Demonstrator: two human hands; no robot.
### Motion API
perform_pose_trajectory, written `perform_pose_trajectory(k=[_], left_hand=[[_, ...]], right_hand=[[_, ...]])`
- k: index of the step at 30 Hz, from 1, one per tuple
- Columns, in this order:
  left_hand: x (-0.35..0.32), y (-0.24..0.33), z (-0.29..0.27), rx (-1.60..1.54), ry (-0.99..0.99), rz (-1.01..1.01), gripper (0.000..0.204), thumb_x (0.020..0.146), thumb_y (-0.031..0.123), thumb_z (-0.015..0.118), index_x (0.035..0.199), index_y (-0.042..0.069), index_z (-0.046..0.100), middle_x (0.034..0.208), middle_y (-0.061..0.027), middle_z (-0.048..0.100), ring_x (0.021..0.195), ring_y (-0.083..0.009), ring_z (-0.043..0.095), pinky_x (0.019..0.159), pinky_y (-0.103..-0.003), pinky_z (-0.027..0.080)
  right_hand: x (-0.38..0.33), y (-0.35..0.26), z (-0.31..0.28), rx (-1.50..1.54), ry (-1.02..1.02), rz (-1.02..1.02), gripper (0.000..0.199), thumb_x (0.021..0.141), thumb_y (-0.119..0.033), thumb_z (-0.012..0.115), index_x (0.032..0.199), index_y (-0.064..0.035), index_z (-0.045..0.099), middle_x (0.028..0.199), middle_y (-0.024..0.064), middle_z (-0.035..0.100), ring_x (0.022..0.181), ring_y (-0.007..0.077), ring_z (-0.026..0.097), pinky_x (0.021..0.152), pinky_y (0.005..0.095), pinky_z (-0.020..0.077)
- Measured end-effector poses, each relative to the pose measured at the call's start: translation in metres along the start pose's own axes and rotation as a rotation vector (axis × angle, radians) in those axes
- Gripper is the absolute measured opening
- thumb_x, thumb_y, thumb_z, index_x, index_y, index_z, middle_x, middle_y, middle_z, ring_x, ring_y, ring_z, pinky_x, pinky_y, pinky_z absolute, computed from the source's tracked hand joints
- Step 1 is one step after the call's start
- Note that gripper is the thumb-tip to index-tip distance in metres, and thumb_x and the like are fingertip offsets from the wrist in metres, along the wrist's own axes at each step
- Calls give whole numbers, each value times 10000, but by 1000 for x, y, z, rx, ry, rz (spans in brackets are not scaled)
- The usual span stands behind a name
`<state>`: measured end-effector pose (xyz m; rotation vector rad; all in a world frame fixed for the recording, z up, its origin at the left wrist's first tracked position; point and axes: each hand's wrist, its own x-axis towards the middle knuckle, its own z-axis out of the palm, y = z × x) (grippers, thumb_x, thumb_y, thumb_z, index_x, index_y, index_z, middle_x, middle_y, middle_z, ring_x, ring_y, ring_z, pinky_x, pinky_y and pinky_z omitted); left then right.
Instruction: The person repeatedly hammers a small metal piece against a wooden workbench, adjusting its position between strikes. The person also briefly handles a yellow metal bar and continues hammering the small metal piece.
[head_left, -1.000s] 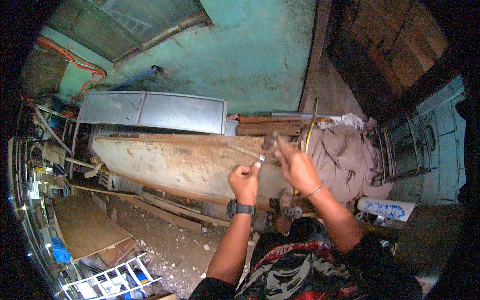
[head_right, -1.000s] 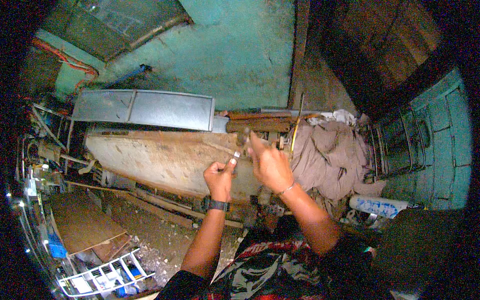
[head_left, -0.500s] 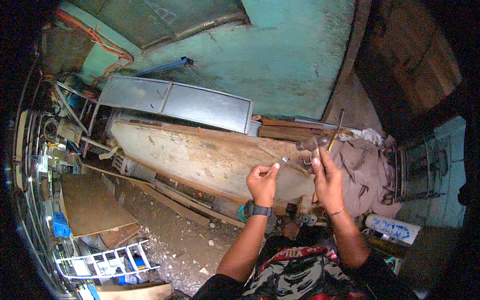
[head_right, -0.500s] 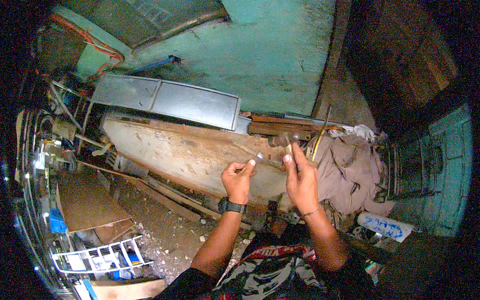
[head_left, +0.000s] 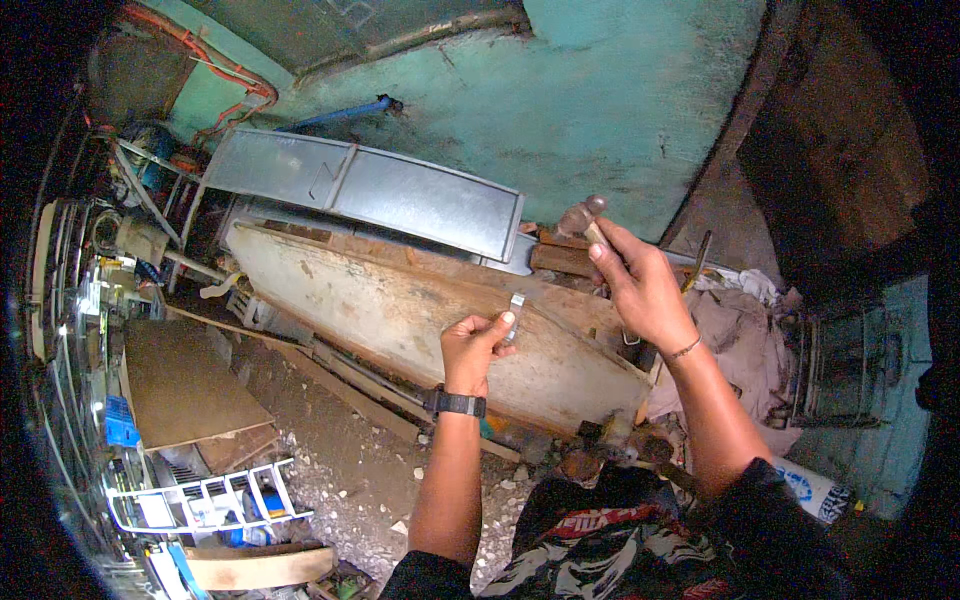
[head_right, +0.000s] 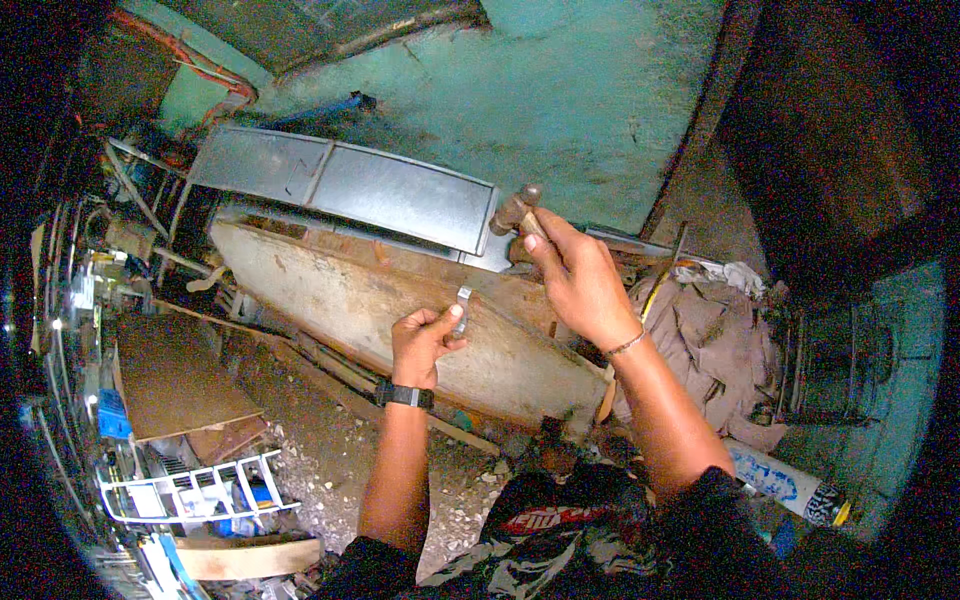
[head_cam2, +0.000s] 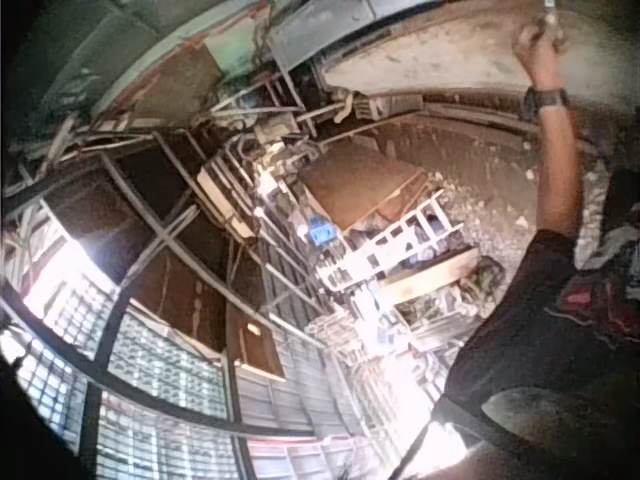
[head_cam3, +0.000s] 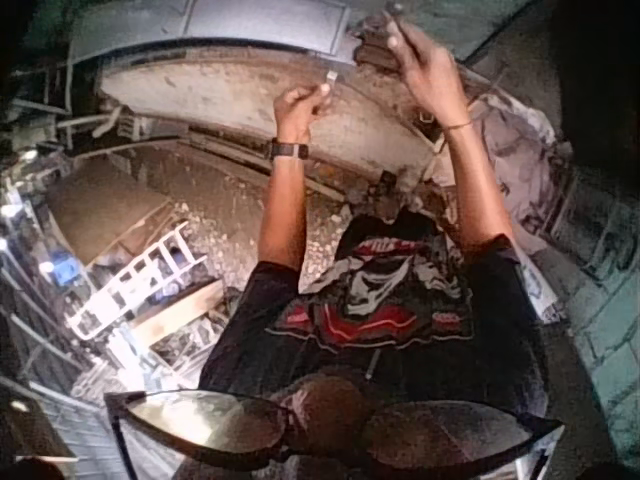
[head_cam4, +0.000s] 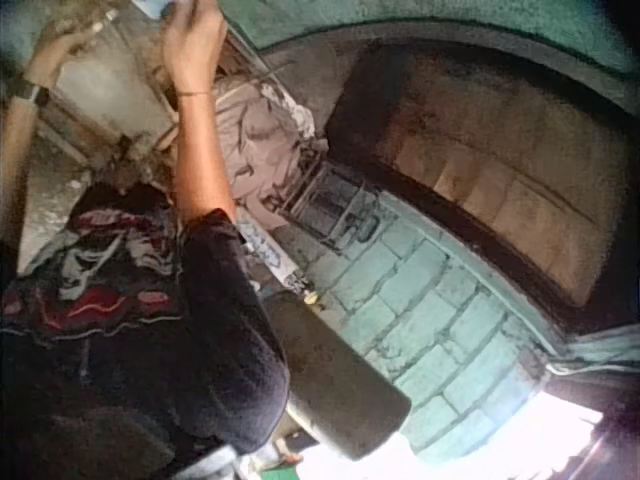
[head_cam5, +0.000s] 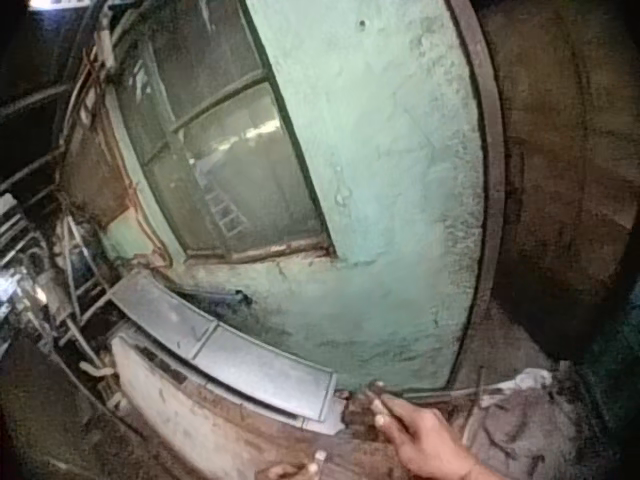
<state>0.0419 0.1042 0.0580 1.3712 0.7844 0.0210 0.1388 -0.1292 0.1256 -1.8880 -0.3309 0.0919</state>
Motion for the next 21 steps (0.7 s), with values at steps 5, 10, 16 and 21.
perform_pose_trajectory(k=[5,10,16,21], left_hand=[[-4,-9,7,-51,34,94,244,844,149,815,722,89,612,784,-46,671,630,-129,629,584,-336,619],[-7,-14,14,-77,89,146,251,850,148,809,707,90,611,758,-35,664,625,-114,616,585,-325,613],[-9,-9,14,-55,76,177,268,847,142,813,687,96,602,701,-9,628,596,-99,572,593,-328,594],[-9,-7,14,-71,67,189,258,847,133,811,694,90,608,694,-6,620,604,-96,558,601,-325,591]], right_hand=[[20,4,11,24,-229,-101,316,1009,-223,572,1226,4,598,1006,298,651,937,494,629,784,498,501],[34,3,4,-233,-442,-165,401,1019,-233,570,1318,33,569,989,281,673,849,415,675,765,449,517],[40,6,5,-203,-373,-351,385,1000,-225,579,1313,-1,582,1028,293,654,883,469,651,766,512,512],[33,4,11,-306,-535,-310,416,992,-205,595,1330,35,566,1154,284,657,1003,454,658,842,474,537]])
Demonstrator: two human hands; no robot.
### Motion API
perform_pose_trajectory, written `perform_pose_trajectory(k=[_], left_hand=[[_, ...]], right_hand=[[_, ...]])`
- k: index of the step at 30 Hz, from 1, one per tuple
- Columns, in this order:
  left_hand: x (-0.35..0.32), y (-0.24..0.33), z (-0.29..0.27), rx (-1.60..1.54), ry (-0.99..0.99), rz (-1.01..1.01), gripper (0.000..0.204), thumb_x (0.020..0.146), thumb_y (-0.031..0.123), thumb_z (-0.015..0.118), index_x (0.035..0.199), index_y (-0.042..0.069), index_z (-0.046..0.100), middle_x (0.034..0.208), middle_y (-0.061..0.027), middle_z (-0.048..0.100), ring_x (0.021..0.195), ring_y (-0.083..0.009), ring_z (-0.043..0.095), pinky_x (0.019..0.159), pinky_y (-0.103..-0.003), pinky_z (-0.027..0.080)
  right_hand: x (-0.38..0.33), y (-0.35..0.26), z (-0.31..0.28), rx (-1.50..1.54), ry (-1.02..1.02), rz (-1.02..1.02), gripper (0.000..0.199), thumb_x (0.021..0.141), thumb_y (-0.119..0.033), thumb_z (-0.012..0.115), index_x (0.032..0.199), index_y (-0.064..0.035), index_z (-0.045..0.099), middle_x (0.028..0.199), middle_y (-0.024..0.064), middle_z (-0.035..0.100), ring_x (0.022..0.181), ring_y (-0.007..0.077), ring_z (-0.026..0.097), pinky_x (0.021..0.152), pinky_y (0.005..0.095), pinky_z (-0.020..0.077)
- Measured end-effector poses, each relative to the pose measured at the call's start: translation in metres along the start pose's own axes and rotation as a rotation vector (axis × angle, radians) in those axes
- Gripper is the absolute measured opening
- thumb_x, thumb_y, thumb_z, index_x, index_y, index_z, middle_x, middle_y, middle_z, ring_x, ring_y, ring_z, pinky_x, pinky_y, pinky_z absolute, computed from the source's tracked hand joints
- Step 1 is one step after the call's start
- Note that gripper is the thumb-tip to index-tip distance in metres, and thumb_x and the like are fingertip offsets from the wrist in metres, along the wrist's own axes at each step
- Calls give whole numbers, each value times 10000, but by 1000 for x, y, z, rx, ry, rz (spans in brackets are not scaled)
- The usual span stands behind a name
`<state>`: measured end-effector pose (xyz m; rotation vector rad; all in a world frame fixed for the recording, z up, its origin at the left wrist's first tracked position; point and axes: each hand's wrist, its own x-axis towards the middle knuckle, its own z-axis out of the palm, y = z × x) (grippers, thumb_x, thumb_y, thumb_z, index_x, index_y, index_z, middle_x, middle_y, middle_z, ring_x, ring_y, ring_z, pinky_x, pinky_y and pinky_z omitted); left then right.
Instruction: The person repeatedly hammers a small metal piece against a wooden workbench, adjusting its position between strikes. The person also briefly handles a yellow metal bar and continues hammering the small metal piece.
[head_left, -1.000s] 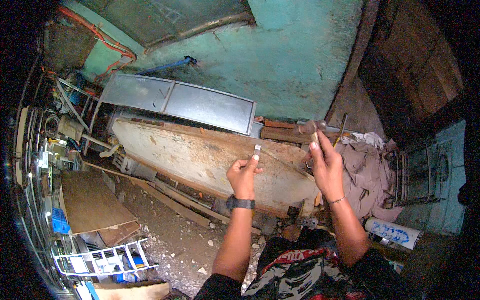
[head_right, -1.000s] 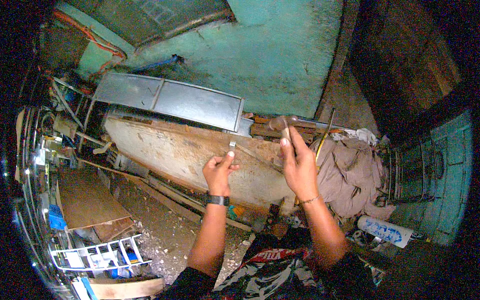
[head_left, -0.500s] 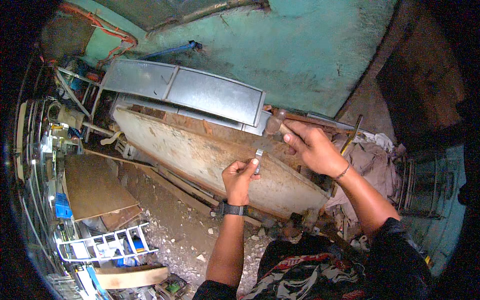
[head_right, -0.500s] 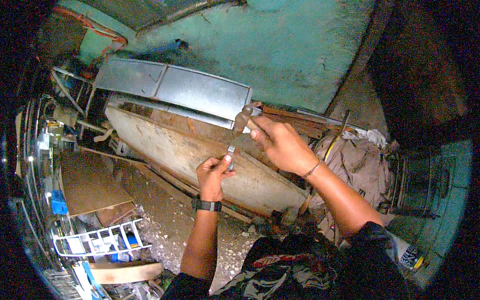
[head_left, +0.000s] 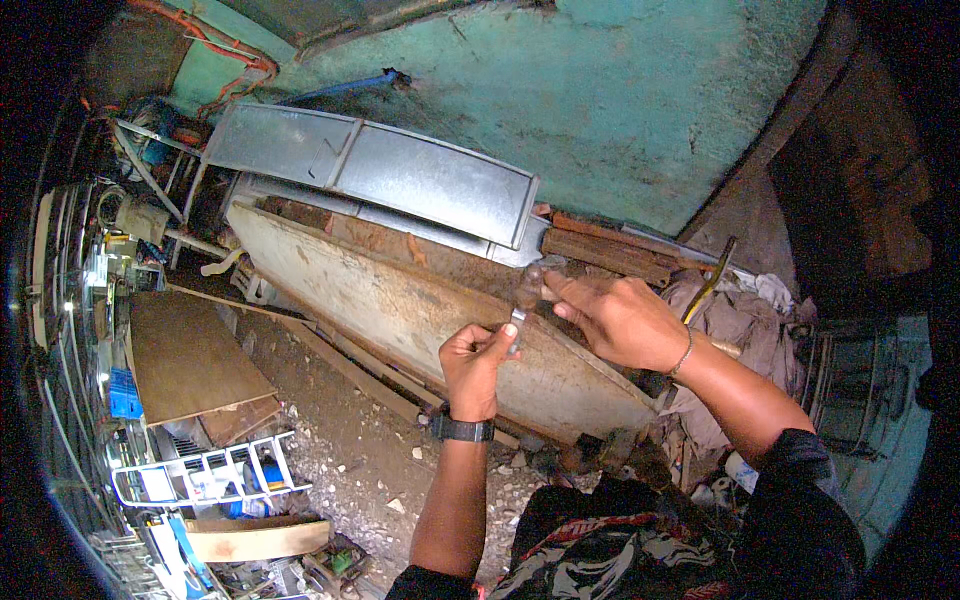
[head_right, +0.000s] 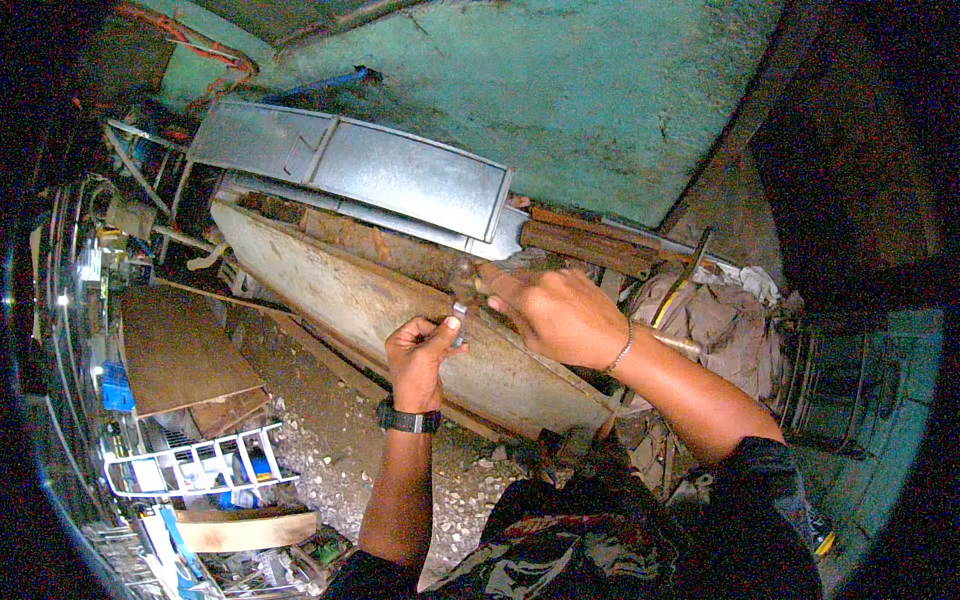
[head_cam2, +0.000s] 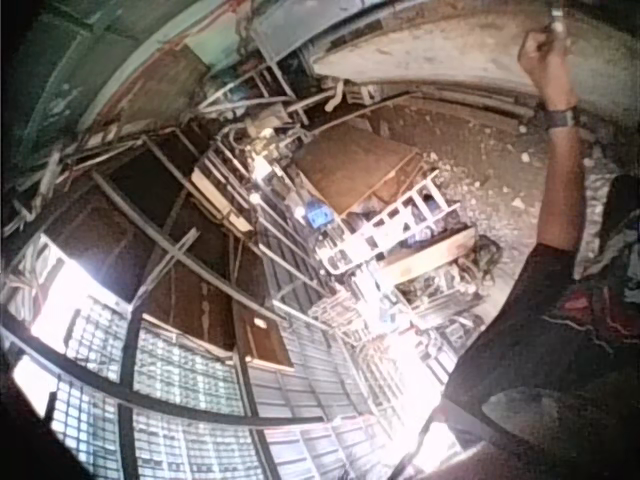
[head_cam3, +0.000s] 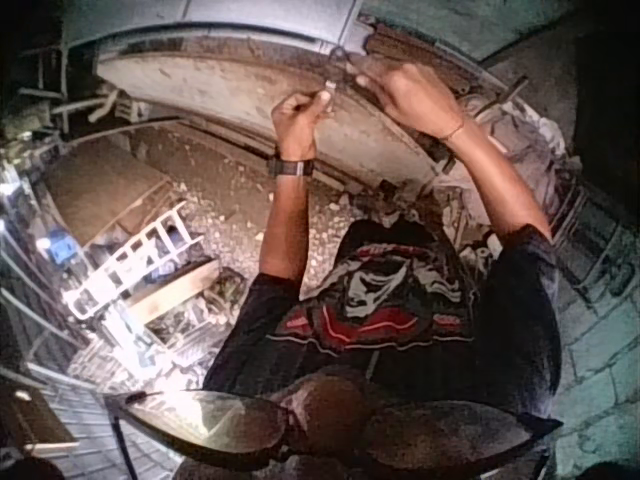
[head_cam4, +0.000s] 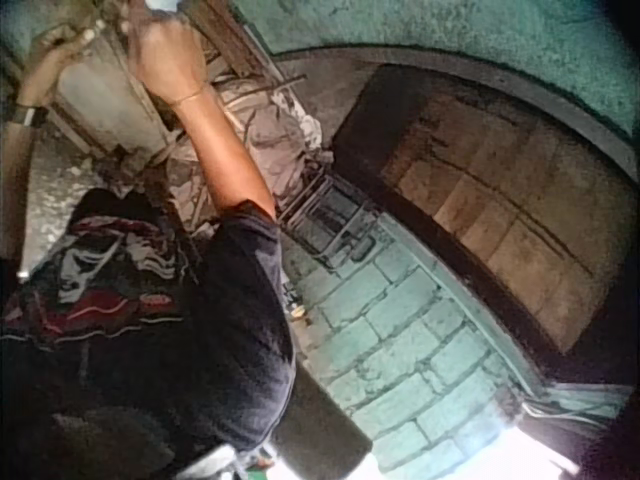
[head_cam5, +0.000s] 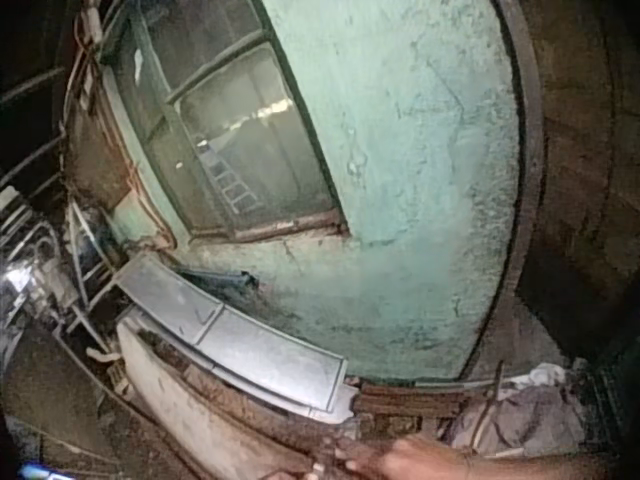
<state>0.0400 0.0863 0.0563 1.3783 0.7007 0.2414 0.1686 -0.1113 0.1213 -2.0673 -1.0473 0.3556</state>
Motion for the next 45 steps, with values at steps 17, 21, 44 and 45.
perform_pose_trajectory(k=[17,21,44,45], left_hand=[[0,-8,-3,59,34,64,238,851,119,805,703,51,631,724,-39,661,624,-114,602,592,-317,589],[0,-8,0,50,40,67,237,852,115,803,701,47,632,728,-42,661,620,-115,597,593,-313,581],[1,-10,2,31,58,69,221,842,99,808,710,51,638,740,-54,670,627,-125,604,585,-310,568],[2,-10,2,29,60,70,220,841,98,808,711,50,638,738,-55,669,626,-127,603,586,-312,567]], right_hand=[[16,-7,-10,85,209,-18,389,1004,-156,578,1355,12,567,974,212,715,728,313,700,679,444,539],[13,-14,-20,278,599,-29,372,994,-154,580,1330,7,580,1035,270,679,800,383,702,699,495,535],[11,-10,-12,105,347,56,356,1013,-184,551,1326,-14,550,941,303,641,815,478,652,680,503,519],[11,-10,-10,143,413,49,329,1008,-187,551,1293,-24,561,863,285,645,759,478,648,651,529,511]])
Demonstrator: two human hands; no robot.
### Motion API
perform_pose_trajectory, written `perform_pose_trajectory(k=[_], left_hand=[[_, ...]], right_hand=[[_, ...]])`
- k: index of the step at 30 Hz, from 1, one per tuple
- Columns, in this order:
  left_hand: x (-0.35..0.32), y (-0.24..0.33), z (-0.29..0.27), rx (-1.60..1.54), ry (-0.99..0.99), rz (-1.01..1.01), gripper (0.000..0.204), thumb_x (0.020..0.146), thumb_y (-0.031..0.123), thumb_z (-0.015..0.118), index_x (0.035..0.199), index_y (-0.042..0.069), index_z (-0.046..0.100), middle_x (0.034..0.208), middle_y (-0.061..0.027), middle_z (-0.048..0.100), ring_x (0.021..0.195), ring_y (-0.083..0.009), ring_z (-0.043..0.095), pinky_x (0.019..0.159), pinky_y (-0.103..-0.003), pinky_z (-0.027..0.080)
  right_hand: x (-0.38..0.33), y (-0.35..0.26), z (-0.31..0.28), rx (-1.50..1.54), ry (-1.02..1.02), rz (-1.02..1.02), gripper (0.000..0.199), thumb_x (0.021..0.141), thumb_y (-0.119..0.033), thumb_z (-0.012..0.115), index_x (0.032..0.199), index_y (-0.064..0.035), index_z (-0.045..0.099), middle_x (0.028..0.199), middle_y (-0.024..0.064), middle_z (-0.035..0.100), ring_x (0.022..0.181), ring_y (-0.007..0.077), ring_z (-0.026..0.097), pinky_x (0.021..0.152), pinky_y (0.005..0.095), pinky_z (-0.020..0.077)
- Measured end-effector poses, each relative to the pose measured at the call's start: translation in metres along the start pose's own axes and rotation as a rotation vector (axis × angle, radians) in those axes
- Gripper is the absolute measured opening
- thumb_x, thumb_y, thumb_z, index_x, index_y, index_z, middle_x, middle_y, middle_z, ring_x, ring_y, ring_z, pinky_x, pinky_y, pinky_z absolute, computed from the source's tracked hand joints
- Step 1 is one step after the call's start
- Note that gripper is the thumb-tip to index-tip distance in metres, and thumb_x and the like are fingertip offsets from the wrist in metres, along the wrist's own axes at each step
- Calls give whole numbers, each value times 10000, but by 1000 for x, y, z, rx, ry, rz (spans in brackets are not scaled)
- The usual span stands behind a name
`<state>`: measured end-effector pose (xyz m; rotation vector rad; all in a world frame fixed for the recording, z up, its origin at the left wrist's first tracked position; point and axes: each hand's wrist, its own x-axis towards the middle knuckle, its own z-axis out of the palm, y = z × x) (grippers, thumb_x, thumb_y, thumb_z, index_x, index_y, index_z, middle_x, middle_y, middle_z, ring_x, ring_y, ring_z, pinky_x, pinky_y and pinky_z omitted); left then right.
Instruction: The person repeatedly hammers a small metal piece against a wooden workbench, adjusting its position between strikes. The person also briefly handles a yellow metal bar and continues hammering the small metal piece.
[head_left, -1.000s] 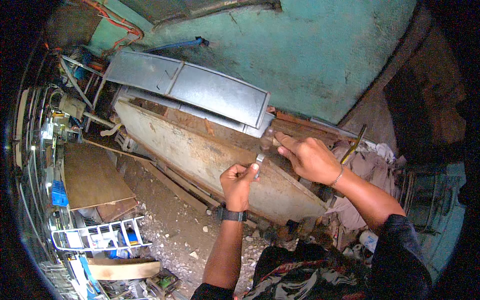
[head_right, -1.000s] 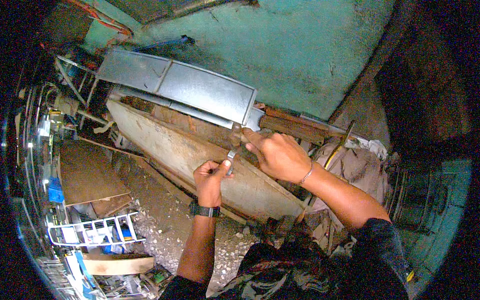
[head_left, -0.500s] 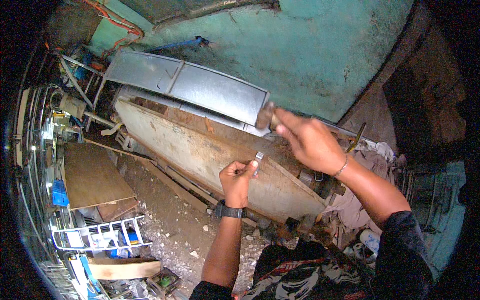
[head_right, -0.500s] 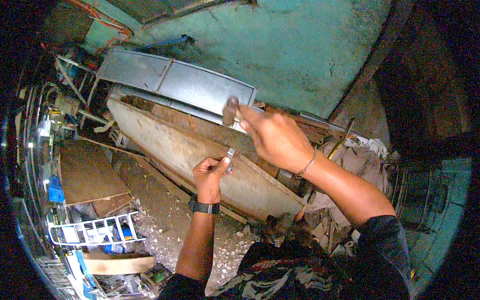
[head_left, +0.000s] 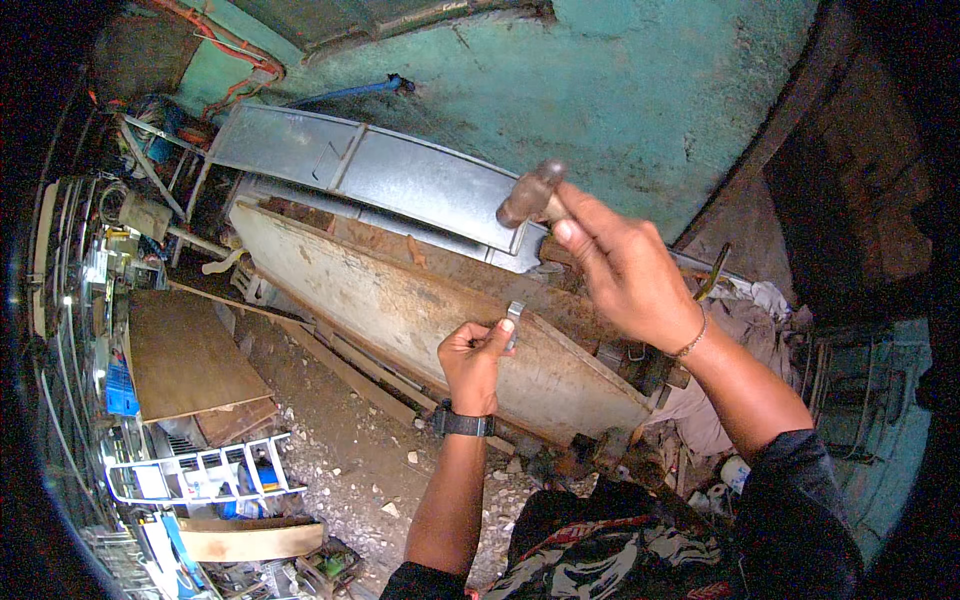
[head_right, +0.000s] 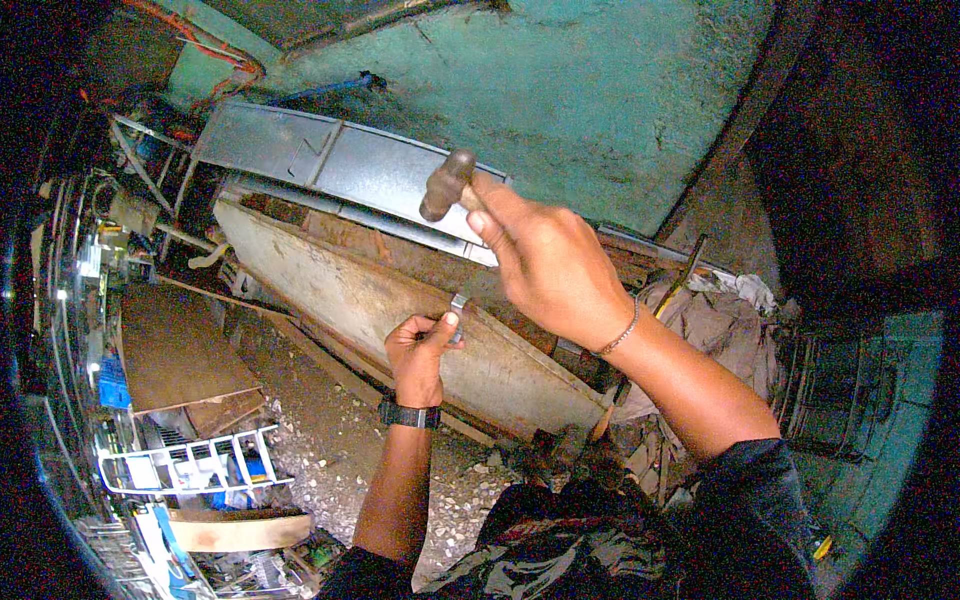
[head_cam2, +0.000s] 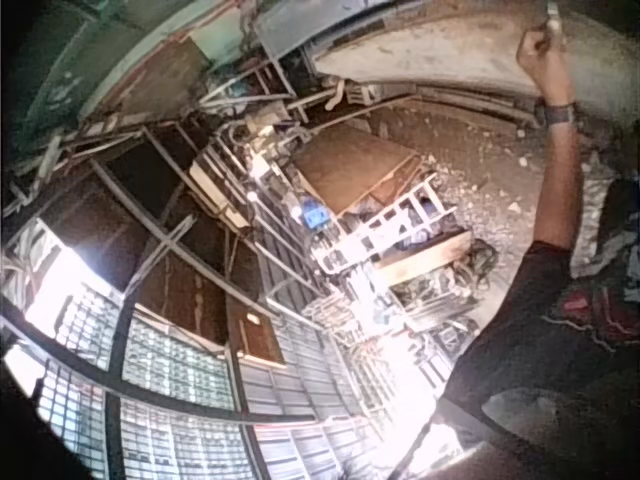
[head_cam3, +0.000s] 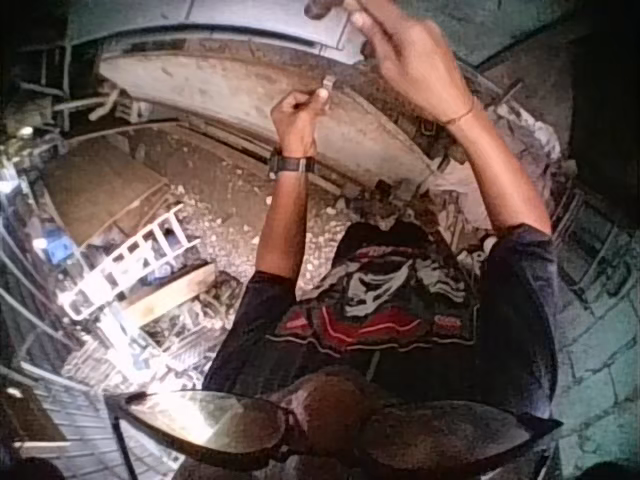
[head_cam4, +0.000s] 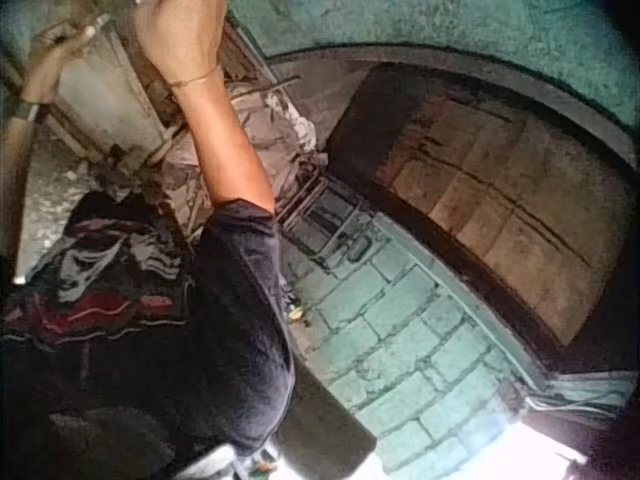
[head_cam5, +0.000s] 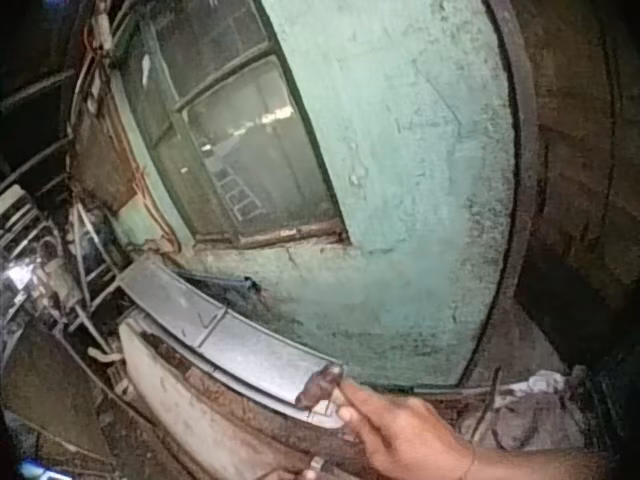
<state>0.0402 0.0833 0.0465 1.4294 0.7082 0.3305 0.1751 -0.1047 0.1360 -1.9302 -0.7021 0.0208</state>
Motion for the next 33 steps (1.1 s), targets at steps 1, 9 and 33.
perform_pose_trajectory(k=[1,9,33], left_hand=[[0,0,0,-1,3,2,219,841,97,808,711,49,638,735,-55,668,625,-129,603,587,-315,566],[0,1,-3,36,-14,-4,213,849,105,803,722,47,642,726,-56,671,622,-138,620,593,-310,544],[-2,1,-1,75,11,15,223,850,101,802,713,38,638,710,-49,666,614,-127,616,588,-303,545]], right_hand=[[-2,2,0,59,108,-78,302,1003,-191,550,1261,-35,573,785,268,648,704,479,644,622,555,502],[5,23,10,-125,-248,-102,292,988,-219,561,1236,-70,598,770,291,640,697,485,639,635,578,504],[18,22,10,-148,-337,-45,276,1013,-252,541,1169,-46,639,885,278,659,805,482,642,714,548,517]])
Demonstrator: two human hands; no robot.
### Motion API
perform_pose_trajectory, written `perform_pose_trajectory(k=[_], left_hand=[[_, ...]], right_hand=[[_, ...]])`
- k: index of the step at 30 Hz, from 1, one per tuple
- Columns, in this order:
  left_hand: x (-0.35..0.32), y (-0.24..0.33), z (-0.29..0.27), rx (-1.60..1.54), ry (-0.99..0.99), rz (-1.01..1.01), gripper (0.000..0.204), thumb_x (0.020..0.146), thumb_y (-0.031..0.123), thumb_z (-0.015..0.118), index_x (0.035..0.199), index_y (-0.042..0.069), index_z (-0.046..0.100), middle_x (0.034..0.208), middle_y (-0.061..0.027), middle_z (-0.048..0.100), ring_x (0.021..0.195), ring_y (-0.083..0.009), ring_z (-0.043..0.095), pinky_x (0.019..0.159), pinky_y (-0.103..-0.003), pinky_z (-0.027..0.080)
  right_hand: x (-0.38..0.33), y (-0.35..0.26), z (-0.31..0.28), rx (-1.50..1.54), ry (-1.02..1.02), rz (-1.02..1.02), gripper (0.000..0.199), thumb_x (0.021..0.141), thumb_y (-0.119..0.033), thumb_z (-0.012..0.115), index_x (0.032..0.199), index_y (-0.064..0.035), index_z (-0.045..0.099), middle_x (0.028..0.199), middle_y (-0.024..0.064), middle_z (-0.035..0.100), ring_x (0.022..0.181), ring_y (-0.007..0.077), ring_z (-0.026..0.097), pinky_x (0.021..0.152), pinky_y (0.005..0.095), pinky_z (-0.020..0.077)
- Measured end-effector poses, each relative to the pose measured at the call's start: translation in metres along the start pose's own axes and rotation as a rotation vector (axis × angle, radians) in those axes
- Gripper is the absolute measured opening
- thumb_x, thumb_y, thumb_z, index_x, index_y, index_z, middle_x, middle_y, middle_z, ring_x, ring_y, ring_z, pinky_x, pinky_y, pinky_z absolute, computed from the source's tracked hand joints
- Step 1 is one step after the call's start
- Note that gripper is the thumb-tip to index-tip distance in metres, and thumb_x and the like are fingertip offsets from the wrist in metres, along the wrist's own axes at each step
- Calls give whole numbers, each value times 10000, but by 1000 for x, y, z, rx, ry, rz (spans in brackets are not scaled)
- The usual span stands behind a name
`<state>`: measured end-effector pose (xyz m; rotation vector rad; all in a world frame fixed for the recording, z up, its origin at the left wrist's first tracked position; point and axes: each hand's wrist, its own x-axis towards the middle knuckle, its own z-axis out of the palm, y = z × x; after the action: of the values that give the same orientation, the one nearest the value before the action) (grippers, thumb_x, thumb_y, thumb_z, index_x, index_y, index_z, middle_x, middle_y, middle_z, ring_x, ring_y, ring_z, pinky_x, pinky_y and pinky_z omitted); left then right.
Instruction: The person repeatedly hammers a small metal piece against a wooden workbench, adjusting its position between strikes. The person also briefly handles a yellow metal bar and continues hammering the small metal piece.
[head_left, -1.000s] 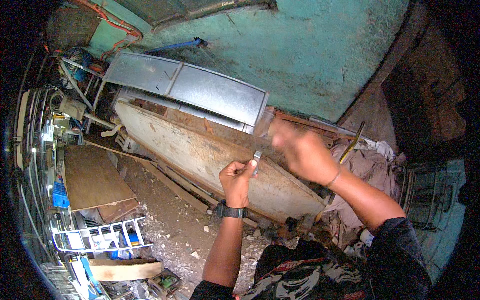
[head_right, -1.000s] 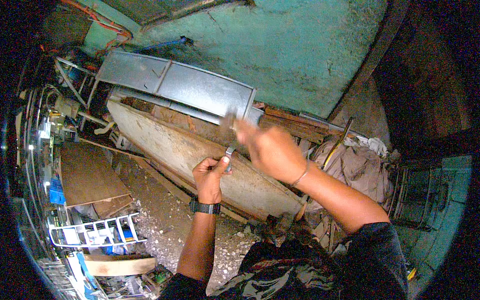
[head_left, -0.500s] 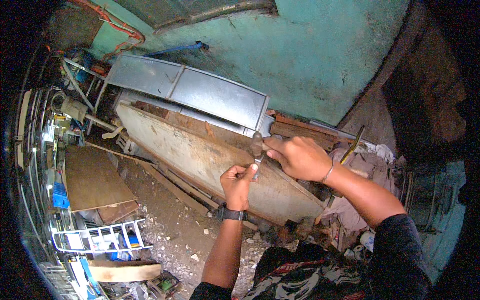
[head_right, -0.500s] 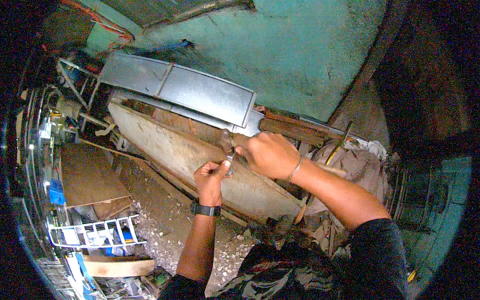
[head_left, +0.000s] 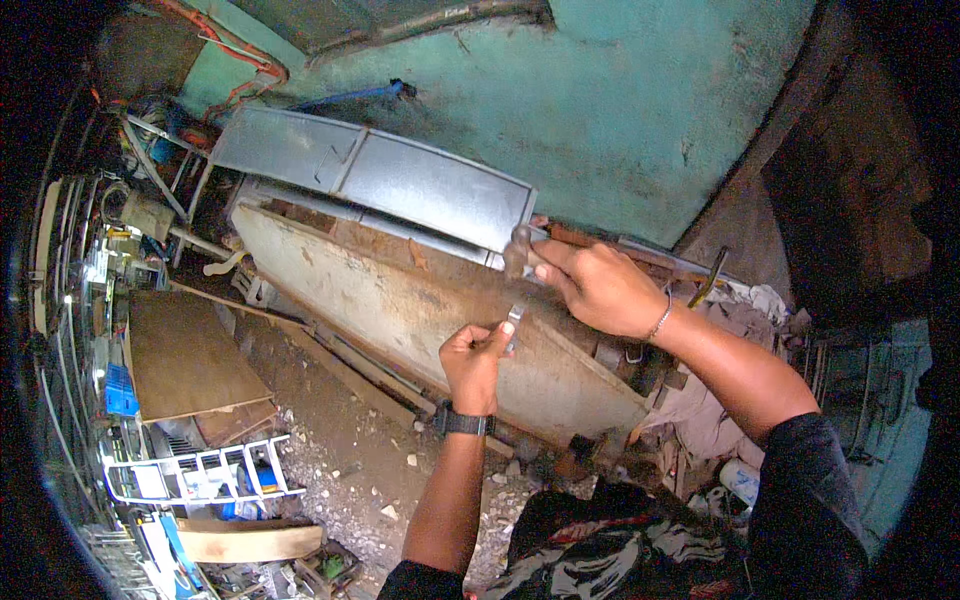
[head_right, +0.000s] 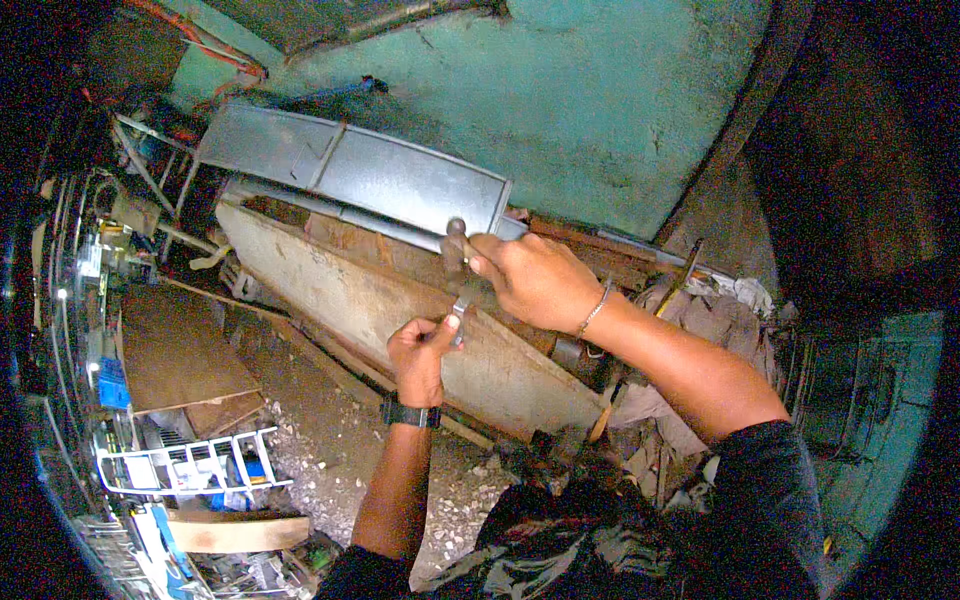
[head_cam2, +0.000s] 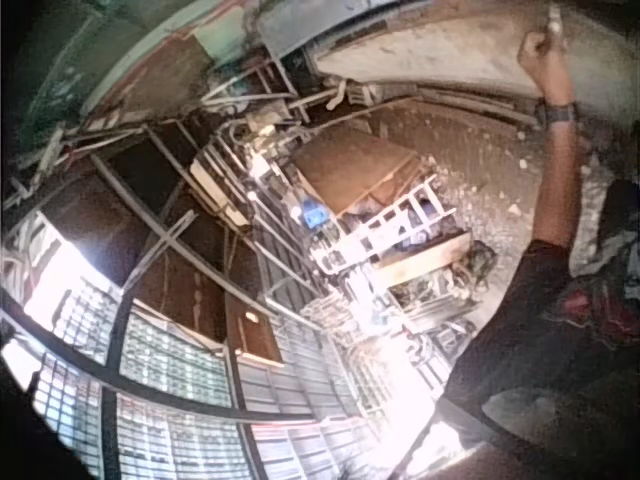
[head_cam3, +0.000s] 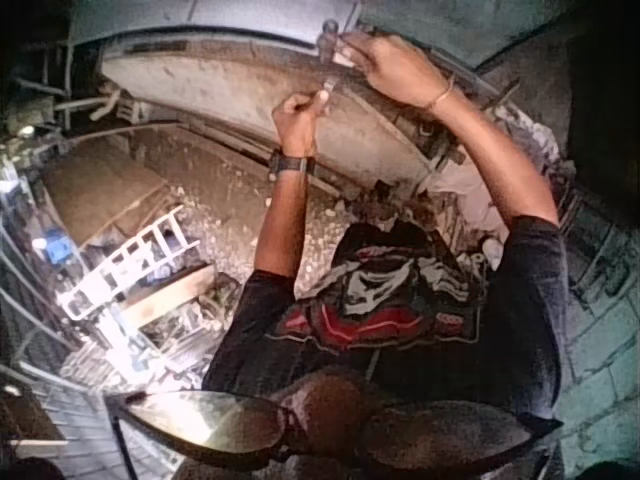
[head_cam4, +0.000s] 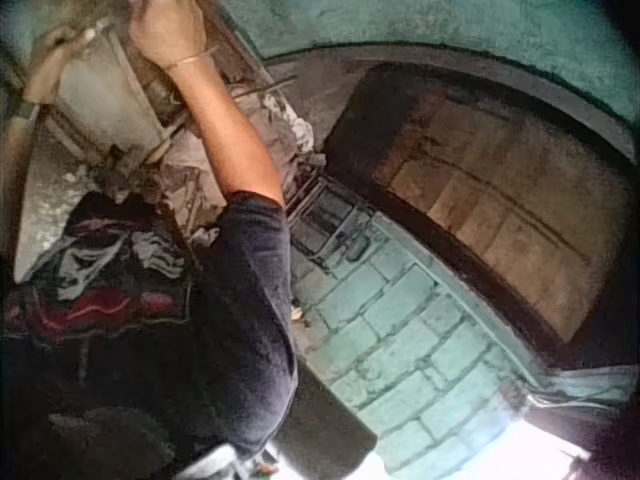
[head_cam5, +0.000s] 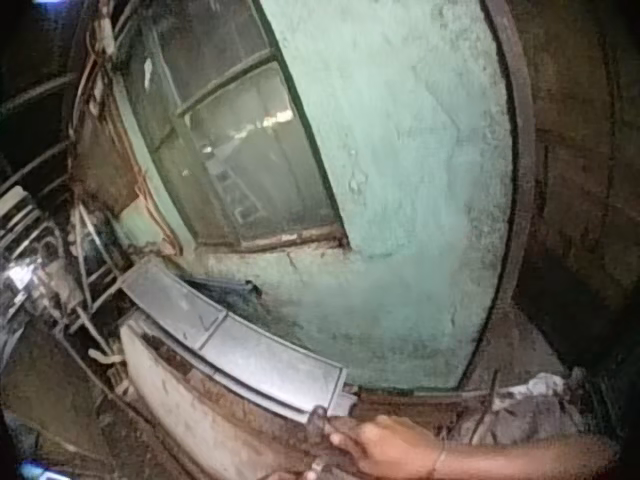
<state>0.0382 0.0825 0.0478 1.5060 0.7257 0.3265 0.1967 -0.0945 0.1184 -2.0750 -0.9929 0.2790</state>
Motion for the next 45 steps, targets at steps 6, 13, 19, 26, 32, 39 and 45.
perform_pose_trajectory(k=[6,13,19,26,32,39,45], left_hand=[[1,-3,2,-64,-2,-2,229,845,114,810,716,38,637,707,-54,667,610,-127,612,591,-298,547],[1,-3,1,-60,5,12,204,848,91,797,724,35,645,718,-64,676,615,-136,627,583,-304,554],[3,-2,4,-89,22,-31,233,825,88,826,716,32,628,712,-46,666,612,-106,604,585,-260,524],[-1,2,4,-86,23,-25,224,826,71,816,710,31,628,748,-64,684,628,-109,606,582,-265,530],[-1,2,5,-94,34,-20,229,830,71,811,704,38,623,715,-42,663,618,-104,601,582,-266,530],[-1,-1,4,-77,27,0,233,829,76,815,706,42,621,693,-33,647,602,-92,581,569,-264,524],[-2,1,3,-69,18,-26,236,830,76,816,707,33,618,713,-42,654,611,-96,586,577,-263,533]], right_hand=[[-18,-21,4,-52,73,42,364,1017,-253,550,1275,1,593,927,288,663,824,473,661,712,524,529],[-8,-15,0,37,225,-44,277,1001,-270,542,1205,-96,610,768,263,659,710,477,656,635,572,519],[-19,-21,7,-116,-117,44,328,1010,-263,557,1251,-47,609,816,282,651,762,493,640,673,548,517],[-14,-13,6,107,383,34,246,997,-263,557,1137,-74,627,776,255,660,717,466,653,624,567,506],[-16,-9,13,-83,-44,42,289,1003,-293,538,1180,-89,639,777,261,670,748,475,660,690,588,522],[-17,-13,6,39,172,44,270,1007,-271,524,1154,-76,639,802,261,665,745,479,655,656,578,519],[-11,-16,8,16,-38,55,276,1011,-296,523,1097,-58,631,815,265,675,797,492,654,718,588,510]])
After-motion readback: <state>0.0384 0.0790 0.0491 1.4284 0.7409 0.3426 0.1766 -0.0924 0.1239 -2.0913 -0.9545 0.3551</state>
